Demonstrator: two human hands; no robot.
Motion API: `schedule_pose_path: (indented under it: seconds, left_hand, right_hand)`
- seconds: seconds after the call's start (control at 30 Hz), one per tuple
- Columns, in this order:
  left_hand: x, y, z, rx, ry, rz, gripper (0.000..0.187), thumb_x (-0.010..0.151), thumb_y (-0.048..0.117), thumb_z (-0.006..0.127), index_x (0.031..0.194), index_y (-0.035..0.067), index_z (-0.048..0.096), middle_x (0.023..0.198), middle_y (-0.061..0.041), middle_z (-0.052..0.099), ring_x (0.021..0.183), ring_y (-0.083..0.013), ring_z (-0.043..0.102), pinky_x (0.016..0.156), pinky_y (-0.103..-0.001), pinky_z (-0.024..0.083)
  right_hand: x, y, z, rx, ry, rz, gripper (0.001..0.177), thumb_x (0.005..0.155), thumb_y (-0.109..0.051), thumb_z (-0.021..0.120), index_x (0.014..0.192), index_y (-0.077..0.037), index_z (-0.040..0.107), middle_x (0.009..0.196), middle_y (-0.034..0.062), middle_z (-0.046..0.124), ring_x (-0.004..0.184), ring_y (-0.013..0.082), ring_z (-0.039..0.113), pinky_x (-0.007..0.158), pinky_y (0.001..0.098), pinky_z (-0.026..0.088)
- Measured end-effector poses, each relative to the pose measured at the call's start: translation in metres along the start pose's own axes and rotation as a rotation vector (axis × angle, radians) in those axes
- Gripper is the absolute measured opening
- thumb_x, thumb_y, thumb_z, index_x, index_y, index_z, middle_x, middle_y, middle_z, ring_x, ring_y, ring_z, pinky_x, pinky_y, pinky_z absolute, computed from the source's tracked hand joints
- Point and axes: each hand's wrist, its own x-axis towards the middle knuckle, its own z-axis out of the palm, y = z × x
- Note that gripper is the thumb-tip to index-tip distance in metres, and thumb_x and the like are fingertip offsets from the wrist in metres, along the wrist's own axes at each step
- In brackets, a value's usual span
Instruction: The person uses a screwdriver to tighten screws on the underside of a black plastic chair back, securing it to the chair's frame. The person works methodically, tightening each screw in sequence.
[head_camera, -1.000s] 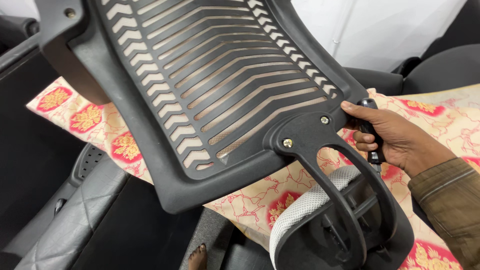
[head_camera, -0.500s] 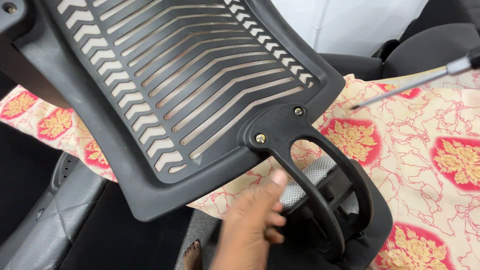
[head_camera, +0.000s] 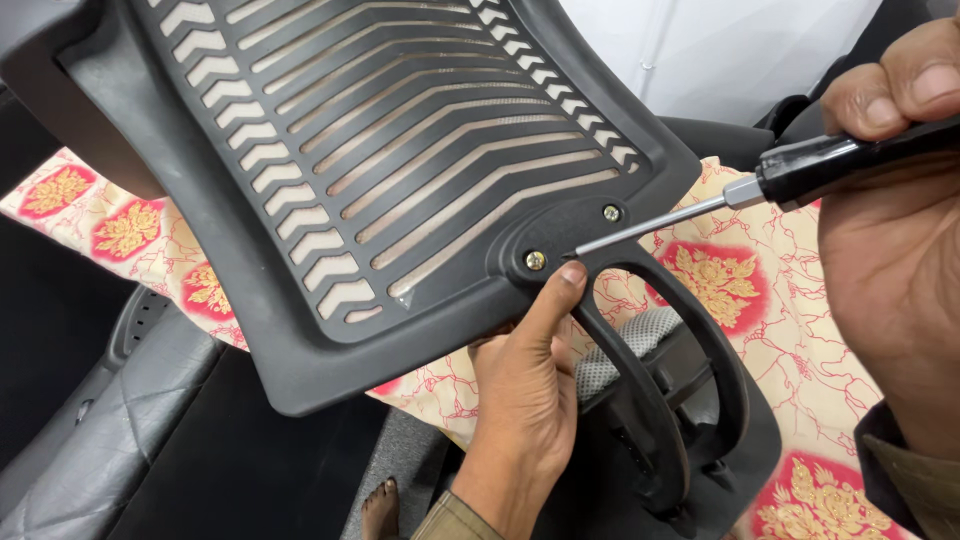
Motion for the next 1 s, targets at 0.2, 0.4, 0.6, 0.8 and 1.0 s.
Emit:
schedule_pose_path:
  seconds: [0.2,0.4,0.6,0.8,1.0]
  left_hand:
    - [-0.003,0.002,0.004,-0.055,-0.059,0.058,0.039,0.074,0.0,0.073,0.112,0.005,0.064,0.1,-0.005,0.07,0.082,-0.0071,0.072,0.07,-0.017,0.064]
    - [-0.006,0.007,0.007,-0.052,-0.081,0.051,0.04,0.077,-0.001,0.076,0.115,0.0,0.064,0.104,-0.008,0.069,0.091,-0.0099,0.071,0.082,-0.017,0.062]
    - [-0.004,0.005,0.006,-0.074,-0.081,0.018,0.034,0.076,0.0,0.075,0.109,0.001,0.066,0.101,-0.007,0.072,0.093,-0.0098,0.073,0.087,-0.02,0.061]
    - [-0.006,0.008,0.011,-0.076,-0.066,0.036,0.042,0.075,-0.001,0.073,0.116,0.001,0.061,0.11,-0.009,0.071,0.106,-0.014,0.071,0.102,-0.031,0.05]
    - [-0.007,0.009,0.013,-0.085,-0.077,0.062,0.041,0.079,-0.002,0.072,0.119,-0.003,0.06,0.113,-0.012,0.069,0.109,-0.0165,0.07,0.103,-0.032,0.05]
  right_hand:
    - [-0.015,0.002,0.009,0.045,0.011,-0.07,0.031,0.108,-0.04,0.064,0.106,-0.009,0.059,0.085,0.0069,0.058,0.075,0.0131,0.063,0.074,0.0337,0.057]
    - [-0.011,-0.002,0.012,0.07,0.019,-0.096,0.033,0.109,-0.042,0.061,0.11,-0.01,0.057,0.087,0.006,0.058,0.079,0.013,0.064,0.079,0.0338,0.059]
    - [-0.014,-0.004,0.011,0.084,0.007,-0.096,0.034,0.11,-0.044,0.059,0.113,-0.01,0.055,0.088,0.0051,0.058,0.083,0.0129,0.066,0.084,0.0338,0.061]
    - [-0.024,-0.011,0.007,0.116,0.003,-0.099,0.036,0.111,-0.046,0.057,0.117,-0.01,0.053,0.09,0.0042,0.059,0.087,0.0128,0.068,0.089,0.0339,0.063]
    - [-0.019,-0.027,-0.007,0.0,-0.076,-0.007,0.038,0.112,-0.048,0.055,0.12,-0.011,0.05,0.092,0.0033,0.059,0.091,0.0127,0.069,0.094,0.0339,0.065]
